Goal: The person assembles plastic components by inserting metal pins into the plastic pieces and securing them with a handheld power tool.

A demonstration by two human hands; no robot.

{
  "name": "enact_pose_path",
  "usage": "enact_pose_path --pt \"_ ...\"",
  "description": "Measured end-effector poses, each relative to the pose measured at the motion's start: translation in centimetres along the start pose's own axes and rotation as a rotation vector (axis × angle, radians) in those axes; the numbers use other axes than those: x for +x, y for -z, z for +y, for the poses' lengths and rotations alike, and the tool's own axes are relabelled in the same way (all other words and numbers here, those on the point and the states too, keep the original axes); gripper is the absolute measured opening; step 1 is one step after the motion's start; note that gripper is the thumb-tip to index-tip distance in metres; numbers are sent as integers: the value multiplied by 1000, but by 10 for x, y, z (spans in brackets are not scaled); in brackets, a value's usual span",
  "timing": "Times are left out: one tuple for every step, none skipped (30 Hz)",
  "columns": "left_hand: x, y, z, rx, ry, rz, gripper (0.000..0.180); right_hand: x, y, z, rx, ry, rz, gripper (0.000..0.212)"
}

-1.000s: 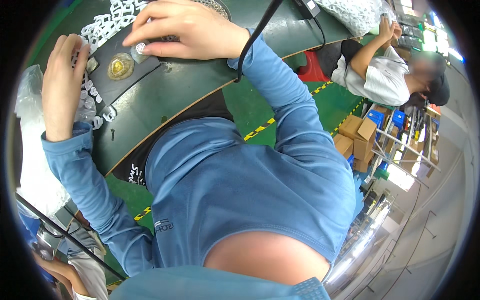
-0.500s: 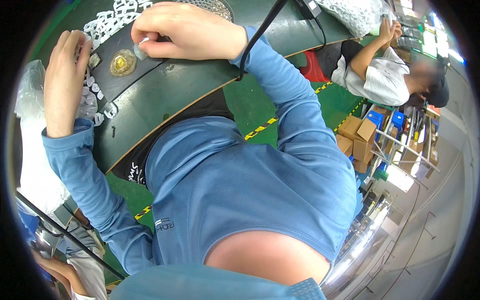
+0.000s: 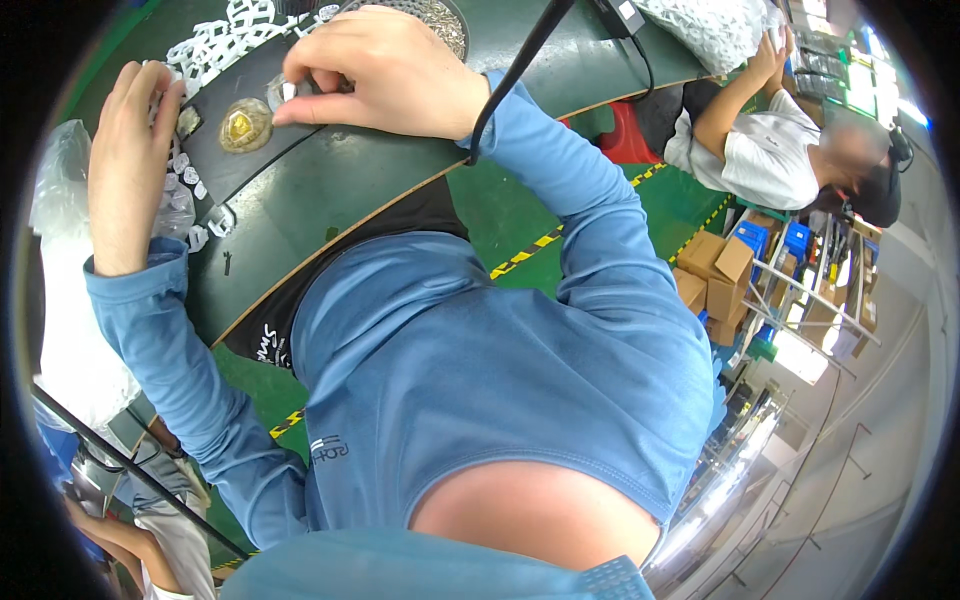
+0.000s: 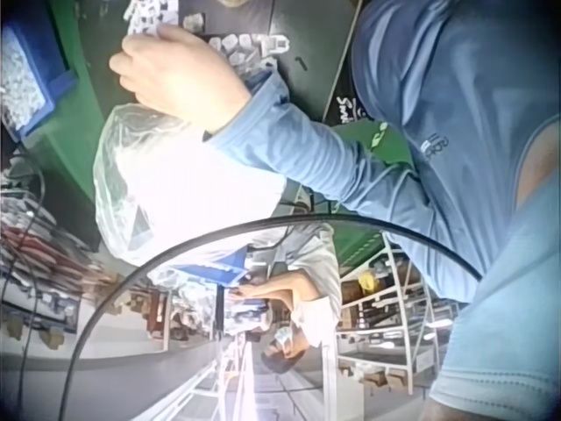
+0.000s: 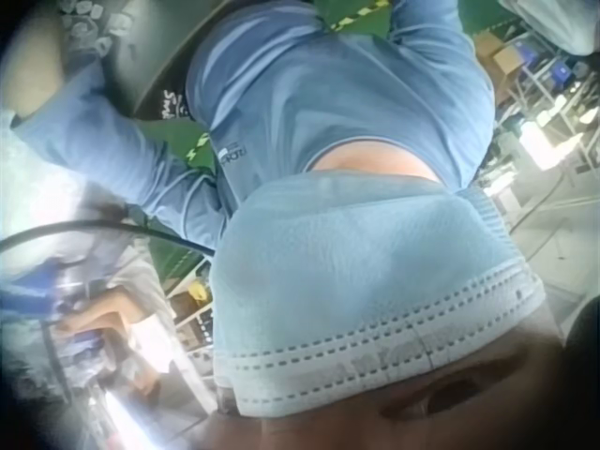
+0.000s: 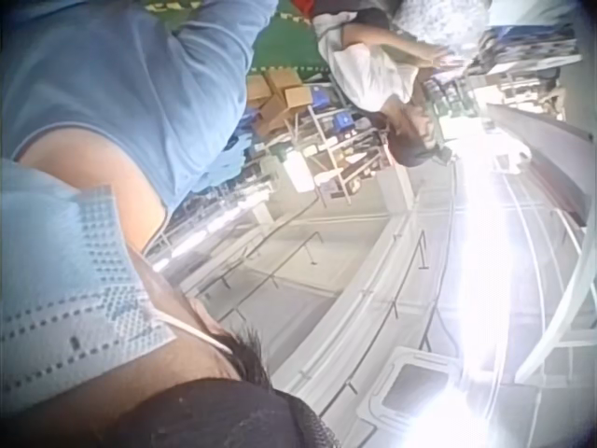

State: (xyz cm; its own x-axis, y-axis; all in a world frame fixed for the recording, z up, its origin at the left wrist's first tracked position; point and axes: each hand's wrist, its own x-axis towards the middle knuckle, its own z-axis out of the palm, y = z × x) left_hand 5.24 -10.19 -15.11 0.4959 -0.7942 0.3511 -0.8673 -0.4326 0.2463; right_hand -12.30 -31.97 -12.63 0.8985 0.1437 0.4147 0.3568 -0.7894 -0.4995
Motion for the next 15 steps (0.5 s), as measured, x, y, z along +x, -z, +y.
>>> enact_pose_path --pt "0 0 0 -4 -7 16 19 2 1 -2 2 2 -1 17" --pt "0 -1 0 -11 -17 32 19 4 2 -4 24 73 61 18" --pt "0 -1 0 -12 -17 32 19 5 3 -5 46 144 123 19" --pt "-1 -2 -2 0 -12 20 19 8 7 -3 47 143 122 19" --pt "-1 -2 -3 10 -8 8 18 9 14 1 -329 319 -75 22" --pt "-2 -2 -3 9 -9 7 18 10 16 4 -703 490 -276 25" --pt "-3 -2 -3 5 0 -2 18 7 11 3 -703 489 -276 25" --pt "-3 -2 -3 0 8 -10 18 3 3 3 -408 420 -74 26" --pt "-4 -1 -3 1 8 -9 18 1 -3 3 -111 345 125 27" --pt "-4 -1 -4 -2 11 -4 18 2 -5 1 -110 346 125 27" --pt "-5 0 -5 -7 12 1 18 2 -5 -1 -161 344 113 23" --pt "-5 0 -6 -7 11 1 18 3 -6 -2 -212 341 101 20" --pt "-5 1 -7 -27 10 35 19 -2 -14 2 -213 340 102 20" --pt "1 -3 -5 -62 -9 71 20 -14 -23 11 -343 334 136 19" --pt "3 0 -4 -60 -10 71 20 -16 -28 14 -455 343 171 20"
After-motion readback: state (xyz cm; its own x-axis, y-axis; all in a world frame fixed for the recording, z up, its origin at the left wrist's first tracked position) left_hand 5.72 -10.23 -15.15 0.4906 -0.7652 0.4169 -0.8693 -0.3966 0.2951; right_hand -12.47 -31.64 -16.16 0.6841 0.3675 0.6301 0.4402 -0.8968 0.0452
